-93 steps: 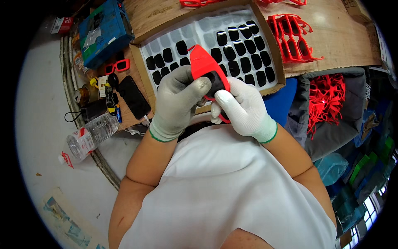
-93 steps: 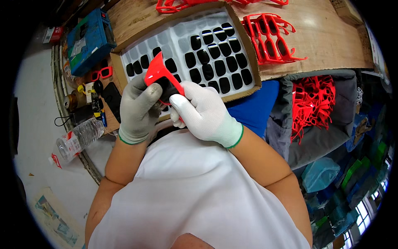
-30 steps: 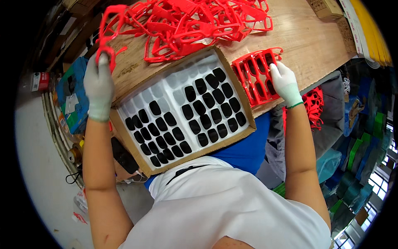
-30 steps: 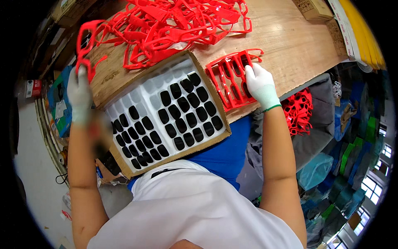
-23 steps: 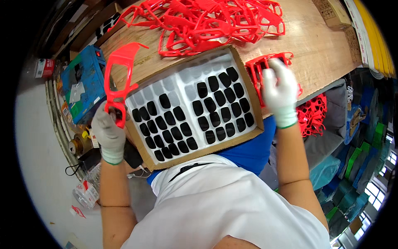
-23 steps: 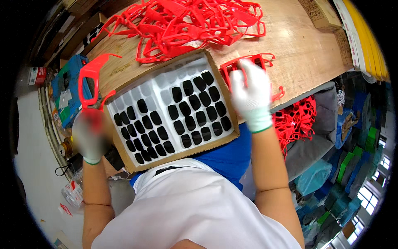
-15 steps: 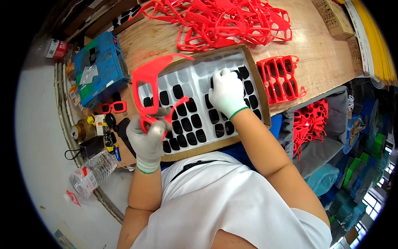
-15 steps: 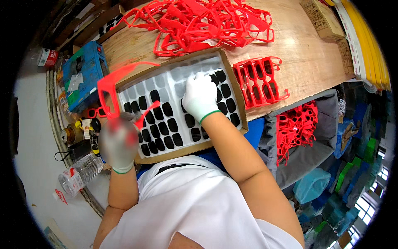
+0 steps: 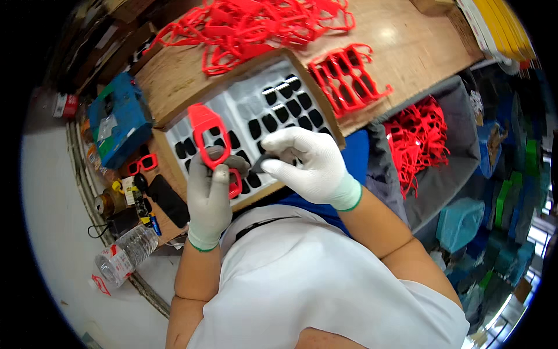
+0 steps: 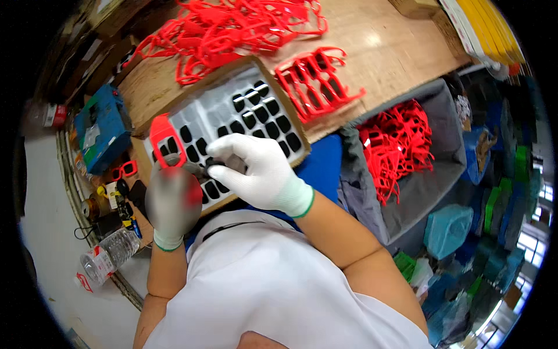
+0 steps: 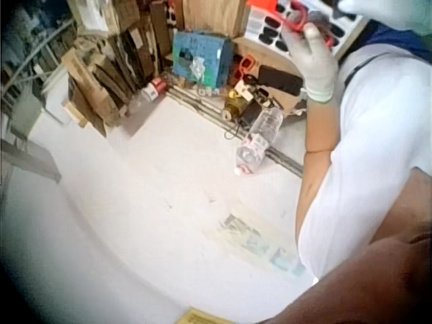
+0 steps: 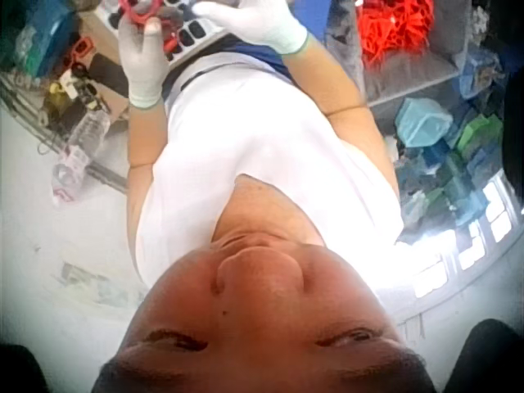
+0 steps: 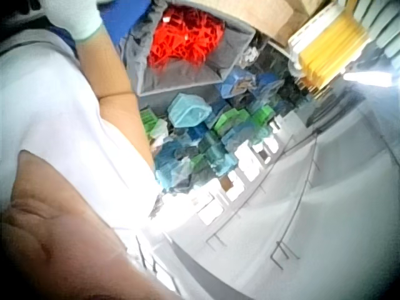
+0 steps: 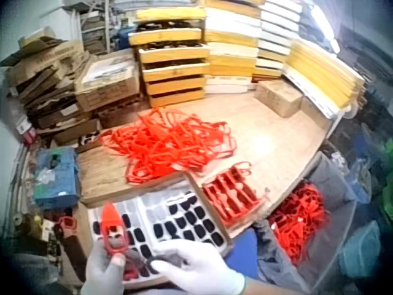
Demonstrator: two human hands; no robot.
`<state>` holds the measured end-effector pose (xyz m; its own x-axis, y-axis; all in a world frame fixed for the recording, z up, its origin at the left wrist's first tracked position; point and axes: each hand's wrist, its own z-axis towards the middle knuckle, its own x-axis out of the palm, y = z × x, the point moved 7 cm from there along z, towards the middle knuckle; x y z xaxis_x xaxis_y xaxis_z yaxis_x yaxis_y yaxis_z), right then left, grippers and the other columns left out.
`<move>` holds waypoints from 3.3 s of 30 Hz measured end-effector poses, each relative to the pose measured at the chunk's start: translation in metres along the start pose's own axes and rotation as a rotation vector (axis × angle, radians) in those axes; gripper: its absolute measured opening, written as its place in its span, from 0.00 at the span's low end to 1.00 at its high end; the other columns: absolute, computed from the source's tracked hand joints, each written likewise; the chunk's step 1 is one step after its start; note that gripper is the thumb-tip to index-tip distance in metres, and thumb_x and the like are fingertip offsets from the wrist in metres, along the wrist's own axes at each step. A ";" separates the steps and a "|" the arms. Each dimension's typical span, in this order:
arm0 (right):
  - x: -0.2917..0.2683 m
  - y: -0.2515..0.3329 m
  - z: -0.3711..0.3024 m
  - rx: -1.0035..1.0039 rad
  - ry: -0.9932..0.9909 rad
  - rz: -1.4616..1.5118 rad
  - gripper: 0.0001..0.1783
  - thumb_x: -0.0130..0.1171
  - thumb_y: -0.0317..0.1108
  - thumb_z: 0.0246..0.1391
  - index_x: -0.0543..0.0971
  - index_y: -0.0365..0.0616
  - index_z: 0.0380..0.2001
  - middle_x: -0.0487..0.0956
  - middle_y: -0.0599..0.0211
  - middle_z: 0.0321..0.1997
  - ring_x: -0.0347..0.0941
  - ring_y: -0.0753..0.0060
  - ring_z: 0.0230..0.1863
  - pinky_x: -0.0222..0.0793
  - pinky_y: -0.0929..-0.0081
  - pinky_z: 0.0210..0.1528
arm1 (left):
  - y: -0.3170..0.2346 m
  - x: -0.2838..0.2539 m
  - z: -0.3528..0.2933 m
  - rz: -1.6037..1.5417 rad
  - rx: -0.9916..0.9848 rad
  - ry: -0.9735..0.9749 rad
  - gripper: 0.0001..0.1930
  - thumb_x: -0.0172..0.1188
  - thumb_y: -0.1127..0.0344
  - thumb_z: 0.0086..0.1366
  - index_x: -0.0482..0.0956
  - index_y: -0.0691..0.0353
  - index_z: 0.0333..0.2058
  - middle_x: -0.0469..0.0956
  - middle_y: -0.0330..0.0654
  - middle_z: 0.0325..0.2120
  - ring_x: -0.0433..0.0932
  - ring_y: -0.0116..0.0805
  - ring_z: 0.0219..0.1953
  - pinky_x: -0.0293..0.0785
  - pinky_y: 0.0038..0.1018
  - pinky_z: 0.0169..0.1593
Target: The person inserts black lenses into red plastic frames one at a time. They pick up a frame, press a lens into each side, and place the completed pair on the table. The process repeats with multiple frames and lenses.
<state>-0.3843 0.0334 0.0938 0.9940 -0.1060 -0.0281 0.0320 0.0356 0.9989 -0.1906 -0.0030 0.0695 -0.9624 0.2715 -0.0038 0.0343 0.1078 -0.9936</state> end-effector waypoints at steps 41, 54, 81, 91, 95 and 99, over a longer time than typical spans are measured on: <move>-0.022 -0.027 -0.034 0.339 0.119 0.481 0.16 0.59 0.36 0.64 0.82 0.32 0.44 0.83 0.68 0.39 0.75 0.82 0.40 0.72 0.80 0.45 | -0.010 0.073 -0.024 0.207 -0.195 0.456 0.17 0.44 0.60 0.76 0.72 0.71 0.48 0.80 0.43 0.26 0.80 0.29 0.30 0.76 0.27 0.39; -0.009 -0.041 -0.033 0.340 0.093 0.569 0.14 0.59 0.33 0.62 0.80 0.33 0.45 0.83 0.65 0.41 0.76 0.80 0.42 0.73 0.77 0.48 | -0.007 0.065 -0.023 0.124 -0.247 0.520 0.16 0.45 0.60 0.76 0.72 0.69 0.49 0.80 0.42 0.30 0.77 0.28 0.33 0.75 0.27 0.42; 0.000 -0.049 -0.031 0.381 0.144 0.576 0.16 0.59 0.34 0.59 0.81 0.32 0.43 0.83 0.64 0.40 0.77 0.77 0.43 0.73 0.76 0.49 | 0.001 0.058 -0.020 0.188 -0.246 0.549 0.15 0.44 0.60 0.76 0.71 0.69 0.44 0.76 0.39 0.24 0.74 0.25 0.27 0.73 0.25 0.35; 0.002 -0.041 -0.031 0.321 0.136 0.495 0.15 0.57 0.34 0.62 0.81 0.32 0.43 0.83 0.64 0.41 0.77 0.77 0.43 0.72 0.75 0.50 | -0.009 0.056 -0.022 0.220 -0.149 0.489 0.14 0.44 0.63 0.75 0.72 0.70 0.45 0.76 0.39 0.21 0.75 0.25 0.24 0.74 0.25 0.33; 0.003 -0.031 -0.032 0.261 0.122 0.408 0.14 0.56 0.33 0.63 0.81 0.33 0.44 0.83 0.64 0.41 0.77 0.78 0.43 0.72 0.75 0.49 | -0.011 0.052 -0.025 0.247 -0.104 0.392 0.15 0.44 0.62 0.75 0.73 0.70 0.45 0.76 0.39 0.20 0.75 0.25 0.22 0.74 0.24 0.30; 0.002 -0.027 -0.034 0.214 0.158 0.367 0.13 0.55 0.33 0.64 0.81 0.33 0.43 0.83 0.64 0.39 0.77 0.79 0.41 0.72 0.76 0.46 | -0.015 0.050 -0.030 0.258 -0.064 0.376 0.15 0.45 0.61 0.75 0.73 0.70 0.45 0.76 0.39 0.19 0.76 0.25 0.22 0.74 0.24 0.29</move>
<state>-0.3797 0.0662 0.0655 0.9397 0.0287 0.3409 -0.3319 -0.1650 0.9288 -0.2316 0.0378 0.0876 -0.7562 0.6239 -0.1971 0.2881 0.0470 -0.9565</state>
